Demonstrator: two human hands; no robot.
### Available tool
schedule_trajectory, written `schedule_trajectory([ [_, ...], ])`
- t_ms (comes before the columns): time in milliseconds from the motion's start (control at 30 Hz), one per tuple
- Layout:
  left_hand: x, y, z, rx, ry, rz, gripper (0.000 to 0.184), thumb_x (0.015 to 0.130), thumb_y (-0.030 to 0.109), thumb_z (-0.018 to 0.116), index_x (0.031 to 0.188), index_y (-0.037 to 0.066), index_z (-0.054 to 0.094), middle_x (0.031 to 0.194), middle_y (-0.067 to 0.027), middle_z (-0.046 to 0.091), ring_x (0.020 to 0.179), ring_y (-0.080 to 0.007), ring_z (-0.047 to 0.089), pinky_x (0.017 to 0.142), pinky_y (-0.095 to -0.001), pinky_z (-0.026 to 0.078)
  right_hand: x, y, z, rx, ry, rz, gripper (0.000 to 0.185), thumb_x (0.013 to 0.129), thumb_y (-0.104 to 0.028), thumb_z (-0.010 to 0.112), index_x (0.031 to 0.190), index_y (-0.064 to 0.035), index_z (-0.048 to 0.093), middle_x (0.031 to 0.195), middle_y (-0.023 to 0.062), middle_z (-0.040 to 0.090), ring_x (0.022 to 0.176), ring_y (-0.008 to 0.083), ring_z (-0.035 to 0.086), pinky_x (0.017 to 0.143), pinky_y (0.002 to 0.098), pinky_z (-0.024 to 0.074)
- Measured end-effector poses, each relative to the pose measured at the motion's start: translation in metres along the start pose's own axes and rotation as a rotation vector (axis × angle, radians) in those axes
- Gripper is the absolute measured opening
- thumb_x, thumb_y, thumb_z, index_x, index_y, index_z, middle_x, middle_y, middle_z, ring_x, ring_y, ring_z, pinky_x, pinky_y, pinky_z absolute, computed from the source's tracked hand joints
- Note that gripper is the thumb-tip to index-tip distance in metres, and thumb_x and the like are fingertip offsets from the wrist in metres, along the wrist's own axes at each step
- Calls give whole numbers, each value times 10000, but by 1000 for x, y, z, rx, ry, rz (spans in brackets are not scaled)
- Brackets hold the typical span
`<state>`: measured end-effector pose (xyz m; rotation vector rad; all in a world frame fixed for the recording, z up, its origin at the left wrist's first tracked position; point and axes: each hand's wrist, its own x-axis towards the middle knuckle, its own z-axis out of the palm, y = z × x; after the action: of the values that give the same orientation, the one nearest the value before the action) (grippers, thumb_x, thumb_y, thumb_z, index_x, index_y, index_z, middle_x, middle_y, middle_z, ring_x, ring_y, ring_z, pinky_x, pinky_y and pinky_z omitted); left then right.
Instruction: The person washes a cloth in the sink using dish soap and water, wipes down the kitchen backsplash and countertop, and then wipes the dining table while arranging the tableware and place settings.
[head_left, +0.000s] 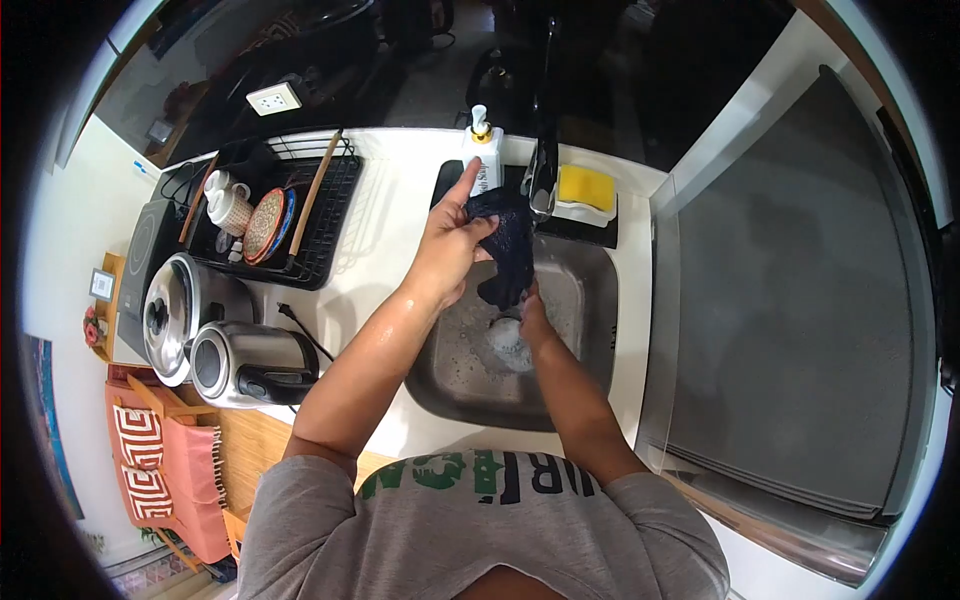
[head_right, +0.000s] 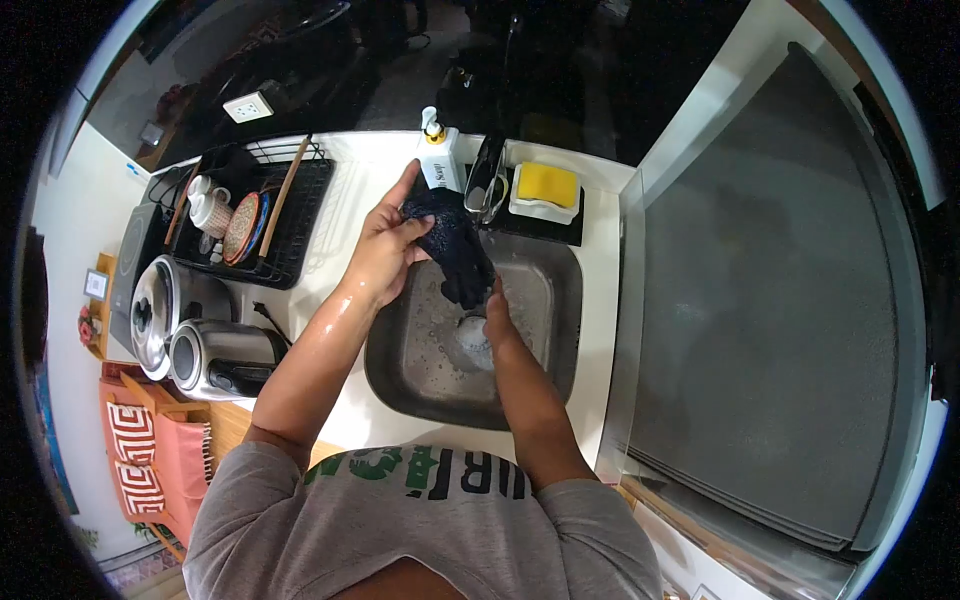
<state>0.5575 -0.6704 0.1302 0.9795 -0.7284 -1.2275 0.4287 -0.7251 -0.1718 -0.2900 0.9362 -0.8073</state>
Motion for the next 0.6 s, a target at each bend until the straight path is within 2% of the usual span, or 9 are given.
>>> schedule_trajectory([
  [33, -2, 7, 2, -58, -9, 8, 712, 830, -148, 359, 1467, 140, 221, 1194, -146, 554, 922, -190, 636, 775, -342, 572, -2, 1, 5, -1, -4, 1, 543, 896, -510, 494, 1235, -88, 542, 1162, 51, 609, 1037, 228, 559, 906, 374, 418],
  [133, 3, -6, -19, -137, 66, -43, 717, 819, -120, 327, 1470, 162, 218, 1291, -149, 486, 958, -207, 627, 790, -352, 566, -21, -7, 26, 340, -144, 129, 457, 904, -455, 488, 1181, -101, 568, 1148, 51, 616, 1064, 237, 578, 872, 399, 473],
  [200, 12, -42, -43, -68, 185, -189, 698, 820, 52, 404, 1477, 174, 203, 1319, -128, 472, 986, -270, 618, 837, -435, 527, 2, -3, 13, 342, -467, 77, 369, 898, -381, 496, 1112, -96, 592, 1083, 51, 635, 1009, 245, 617, 848, 413, 502],
  [333, 18, -134, -71, 39, 447, -494, 617, 850, 243, 455, 1443, 164, 303, 1252, -115, 540, 1027, -281, 594, 879, -435, 462, -51, -21, 57, 367, -270, -2, 394, 904, -379, 455, 1126, -81, 586, 1028, 81, 650, 901, 243, 643, 792, 388, 523],
  [400, 22, -173, -81, -461, 251, -778, 453, 897, 305, 429, 1306, 118, 475, 1203, -119, 578, 1044, -245, 586, 889, -379, 455, -56, -12, 59, 173, -273, -220, 322, 851, -266, 544, 1063, -31, 604, 986, 90, 640, 861, 244, 649, 744, 355, 540],
  [467, 65, -328, -173, -802, -279, -634, 386, 920, 358, 413, 1179, 103, 543, 1124, -126, 612, 1014, -242, 602, 883, -381, 470, -67, -4, 75, -170, -73, -369, 290, 743, -117, 646, 1012, -16, 608, 935, 115, 626, 799, 270, 639, 716, 361, 515],
  [500, 85, -396, -213, -935, -547, -571, 383, 932, 384, 404, 1115, 95, 577, 1084, -129, 630, 999, -241, 610, 879, -382, 477, -74, -2, 79, -529, -3, -747, 277, 715, -111, 671, 966, -15, 602, 879, 120, 615, 767, 301, 623, 707, 379, 501],
  [533, 67, -350, -170, -763, -181, -577, 392, 924, 397, 420, 1112, 91, 579, 1075, -128, 632, 979, -242, 613, 864, -383, 482, -84, -4, 86, -891, 69, -1123, 269, 687, -105, 697, 920, -15, 597, 823, 125, 605, 735, 332, 607, 698, 397, 488],
  [600, 59, -308, -129, -623, 59, -611, 414, 908, 422, 452, 1106, 83, 583, 1056, -126, 636, 939, -245, 620, 834, -386, 490, -90, -12, 95, -964, 74, -1230, 264, 656, -139, 731, 836, -21, 578, 744, 144, 571, 712, 386, 573, 704, 423, 471],
])
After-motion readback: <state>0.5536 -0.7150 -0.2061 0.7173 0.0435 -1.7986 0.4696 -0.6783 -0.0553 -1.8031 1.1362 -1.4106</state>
